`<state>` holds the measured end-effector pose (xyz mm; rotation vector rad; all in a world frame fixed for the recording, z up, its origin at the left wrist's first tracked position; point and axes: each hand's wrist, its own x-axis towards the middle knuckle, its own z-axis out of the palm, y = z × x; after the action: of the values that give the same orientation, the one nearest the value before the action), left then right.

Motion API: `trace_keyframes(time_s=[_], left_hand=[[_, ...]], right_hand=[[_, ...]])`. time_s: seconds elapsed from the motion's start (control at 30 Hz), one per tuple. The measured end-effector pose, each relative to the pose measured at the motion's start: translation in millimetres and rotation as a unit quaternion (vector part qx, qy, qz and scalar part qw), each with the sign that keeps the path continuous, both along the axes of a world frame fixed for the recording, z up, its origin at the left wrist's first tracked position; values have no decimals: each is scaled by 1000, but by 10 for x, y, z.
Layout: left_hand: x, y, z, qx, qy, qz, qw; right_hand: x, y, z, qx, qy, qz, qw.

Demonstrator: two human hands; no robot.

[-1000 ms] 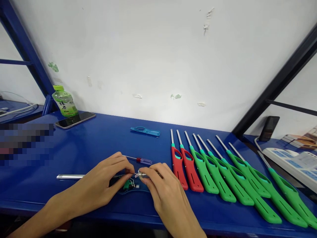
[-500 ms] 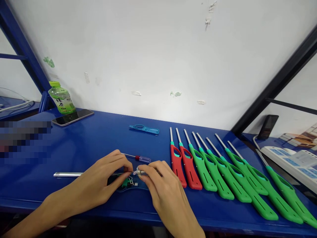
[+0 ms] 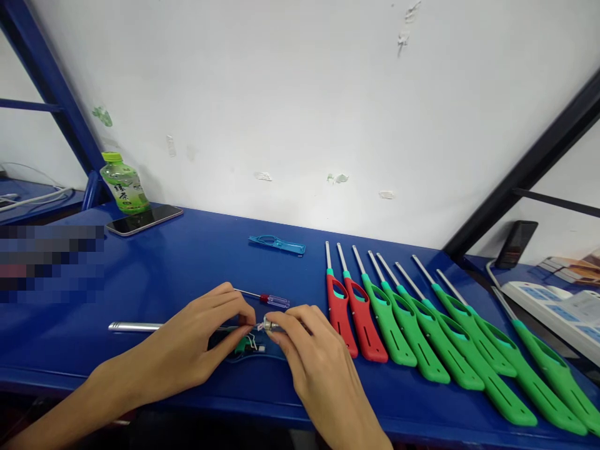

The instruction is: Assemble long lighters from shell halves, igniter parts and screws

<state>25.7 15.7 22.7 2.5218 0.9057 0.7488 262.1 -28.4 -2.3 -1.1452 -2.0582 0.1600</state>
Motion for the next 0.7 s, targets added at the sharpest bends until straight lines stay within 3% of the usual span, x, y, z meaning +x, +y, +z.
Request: trace_keyframes(time_s=[0.7], left_hand=[[19, 3, -8, 17, -22, -22, 999]], right_hand=[[7, 18, 13, 37, 14, 27, 999]])
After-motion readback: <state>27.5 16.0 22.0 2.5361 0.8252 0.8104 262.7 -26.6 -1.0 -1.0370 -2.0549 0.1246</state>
